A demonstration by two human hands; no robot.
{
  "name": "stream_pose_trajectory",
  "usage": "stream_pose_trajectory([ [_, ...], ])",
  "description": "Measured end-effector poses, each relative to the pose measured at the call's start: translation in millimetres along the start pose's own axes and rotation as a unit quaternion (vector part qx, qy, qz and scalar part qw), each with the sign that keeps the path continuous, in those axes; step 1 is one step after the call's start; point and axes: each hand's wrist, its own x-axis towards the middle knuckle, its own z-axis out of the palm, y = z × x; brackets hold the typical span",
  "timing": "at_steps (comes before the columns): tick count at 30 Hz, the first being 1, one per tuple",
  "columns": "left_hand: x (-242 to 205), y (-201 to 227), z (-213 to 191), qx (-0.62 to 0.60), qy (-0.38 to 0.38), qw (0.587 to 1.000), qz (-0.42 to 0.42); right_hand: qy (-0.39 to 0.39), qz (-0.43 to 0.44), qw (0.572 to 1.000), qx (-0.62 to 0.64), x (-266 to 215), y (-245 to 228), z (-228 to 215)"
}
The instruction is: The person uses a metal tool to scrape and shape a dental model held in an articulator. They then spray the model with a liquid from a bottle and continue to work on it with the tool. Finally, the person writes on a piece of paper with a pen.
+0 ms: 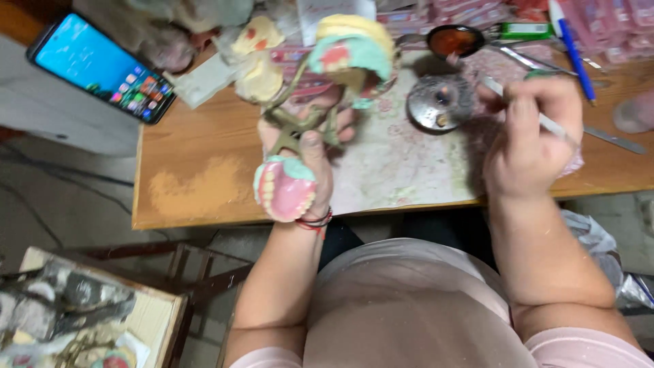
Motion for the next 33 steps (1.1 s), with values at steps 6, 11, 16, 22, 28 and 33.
stream_pose_trajectory([
  [6, 3, -5, 6, 0.077, 0.074, 0.994, 0.004, -0.092, 0.1, 0.989, -0.059, 33, 1, -30],
  [11, 3, 0, 8, 0.083, 0.068, 0.994, -0.011, -0.127, 0.07, 0.978, -0.153, 33, -1, -40],
  [16, 3, 2, 11, 0.104, 0.065, 0.992, -0.017, -0.141, 0.033, 0.975, -0.17, 33, -2, -50],
  [22, 3, 3, 11, 0.098, 0.071, 0.992, -0.025, -0.139, 0.041, 0.974, -0.174, 34, -4, -57],
  [28, 3, 2, 11, 0.094, 0.076, 0.992, -0.023, -0.05, 0.107, 0.991, -0.063, 28, 3, -66],
  [33, 2, 2, 11, 0.097, 0.071, 0.993, -0.019, -0.129, 0.292, 0.93, 0.182, 14, 7, -92],
])
